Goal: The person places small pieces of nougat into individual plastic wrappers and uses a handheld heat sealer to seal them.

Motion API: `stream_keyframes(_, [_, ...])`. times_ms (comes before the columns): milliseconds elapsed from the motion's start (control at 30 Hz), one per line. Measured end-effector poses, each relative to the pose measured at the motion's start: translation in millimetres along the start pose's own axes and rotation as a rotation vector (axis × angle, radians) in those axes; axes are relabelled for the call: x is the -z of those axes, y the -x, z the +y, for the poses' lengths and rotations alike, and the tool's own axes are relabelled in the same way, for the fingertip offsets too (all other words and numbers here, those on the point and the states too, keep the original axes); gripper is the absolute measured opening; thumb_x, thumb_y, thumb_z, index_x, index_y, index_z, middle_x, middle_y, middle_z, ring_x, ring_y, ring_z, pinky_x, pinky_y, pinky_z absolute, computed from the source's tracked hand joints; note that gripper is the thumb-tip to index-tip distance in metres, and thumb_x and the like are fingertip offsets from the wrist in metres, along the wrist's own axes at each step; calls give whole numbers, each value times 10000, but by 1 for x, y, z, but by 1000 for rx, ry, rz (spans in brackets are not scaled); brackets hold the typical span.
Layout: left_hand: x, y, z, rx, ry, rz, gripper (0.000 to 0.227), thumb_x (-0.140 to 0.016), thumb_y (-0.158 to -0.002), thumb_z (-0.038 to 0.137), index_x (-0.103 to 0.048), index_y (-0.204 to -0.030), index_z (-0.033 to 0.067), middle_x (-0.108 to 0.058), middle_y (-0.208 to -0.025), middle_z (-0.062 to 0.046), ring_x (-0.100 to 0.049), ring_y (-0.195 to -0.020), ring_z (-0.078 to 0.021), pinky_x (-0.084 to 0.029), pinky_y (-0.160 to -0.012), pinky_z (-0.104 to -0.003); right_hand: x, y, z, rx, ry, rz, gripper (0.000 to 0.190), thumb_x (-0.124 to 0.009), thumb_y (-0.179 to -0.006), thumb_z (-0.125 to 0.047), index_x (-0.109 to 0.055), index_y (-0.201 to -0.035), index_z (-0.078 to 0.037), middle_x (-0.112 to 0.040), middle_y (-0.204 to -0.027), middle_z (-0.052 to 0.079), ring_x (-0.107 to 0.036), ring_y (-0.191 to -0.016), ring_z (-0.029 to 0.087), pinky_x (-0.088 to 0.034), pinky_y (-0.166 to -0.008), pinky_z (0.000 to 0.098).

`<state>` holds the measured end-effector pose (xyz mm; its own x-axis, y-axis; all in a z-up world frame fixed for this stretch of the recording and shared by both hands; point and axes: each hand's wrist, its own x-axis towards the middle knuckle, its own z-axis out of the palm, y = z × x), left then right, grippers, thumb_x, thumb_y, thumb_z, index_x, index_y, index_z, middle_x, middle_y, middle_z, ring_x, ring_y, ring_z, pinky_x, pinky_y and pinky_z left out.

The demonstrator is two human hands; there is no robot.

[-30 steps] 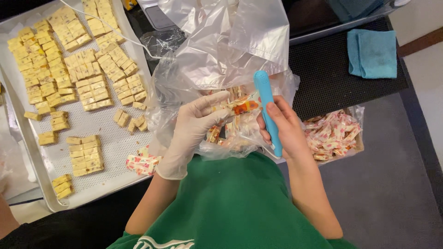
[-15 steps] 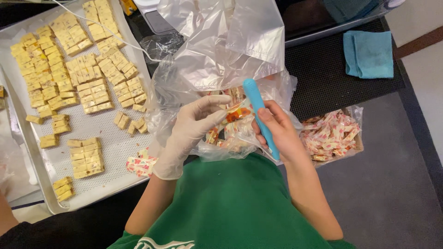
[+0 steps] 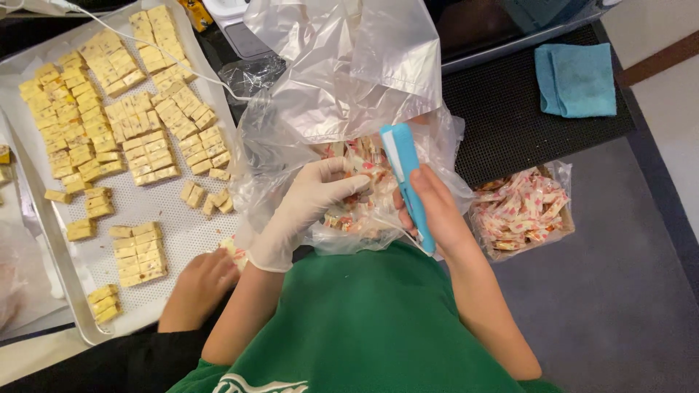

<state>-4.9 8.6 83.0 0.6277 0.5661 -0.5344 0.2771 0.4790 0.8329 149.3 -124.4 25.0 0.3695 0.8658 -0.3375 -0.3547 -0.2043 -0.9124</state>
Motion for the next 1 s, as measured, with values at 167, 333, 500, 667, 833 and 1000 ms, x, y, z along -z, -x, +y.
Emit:
stream_keyframes(167, [-13, -4, -7, -68, 112, -12, 188, -795, -747, 106, -723, -911, 49, -720, -781, -48, -683, -715, -99, -579, -656, -222, 8, -5, 17, 9, -73, 52, 492, -360, -1048, -404, -457, -1220, 47, -532, -758, 131, -507, -479, 135, -437, -350, 242])
stream_keyframes(333, [-47, 5, 11, -80, 24, -109, 189, -798, -757, 99, -747, -938, 91, -739, -826, -64, -685, -751, -99, -596, -683, -248, 16, -18, 61, -85, -265, 152, 334, -462, -1027, -383, -452, -1145, -70, -520, -750, 199, -467, -438, 247, -386, -291, 315])
stream_keyframes(500, [-123, -13, 11, -612, -384, -542, 287, -740, -836, 213, -711, -1113, 143, -738, -1078, -118, -680, -1075, -283, -508, -955, -445, 16, -24, 84, -37, -295, 220, 350, -490, -1015, -404, -480, -1124, -72, -529, -719, 192, -470, -397, 246, -376, -261, 312])
stream_keyframes(667, [-172, -57, -15, -1076, -716, -423, 851, -773, -912, 178, -210, -1546, 98, -304, -1565, -230, -293, -1470, -409, -248, -1193, -646, 13, -25, 99, -9, -322, 233, 364, -516, -1005, -423, -504, -1106, -74, -536, -692, 186, -473, -360, 246, -367, -234, 310])
stream_keyframes(833, [-101, -29, -1, -1328, -600, -166, 478, -651, -1031, 94, -391, -1427, 25, -472, -1464, -158, -492, -1386, -326, -400, -1225, -441, 11, -24, 109, -7, -342, 193, 379, -543, -994, -442, -529, -1088, -75, -544, -664, 180, -476, -324, 246, -358, -207, 307])
stream_keyframes(1000, [9, -52, -66, -1050, -466, 458, 75, -645, -977, 117, -712, -1006, 98, -611, -817, -16, -459, -638, -126, -430, -667, -276, 14, -24, 95, 14, -368, 191, 393, -547, -997, -431, -514, -1173, -80, -557, -739, 204, -512, -380, 263, -383, -221, 331])
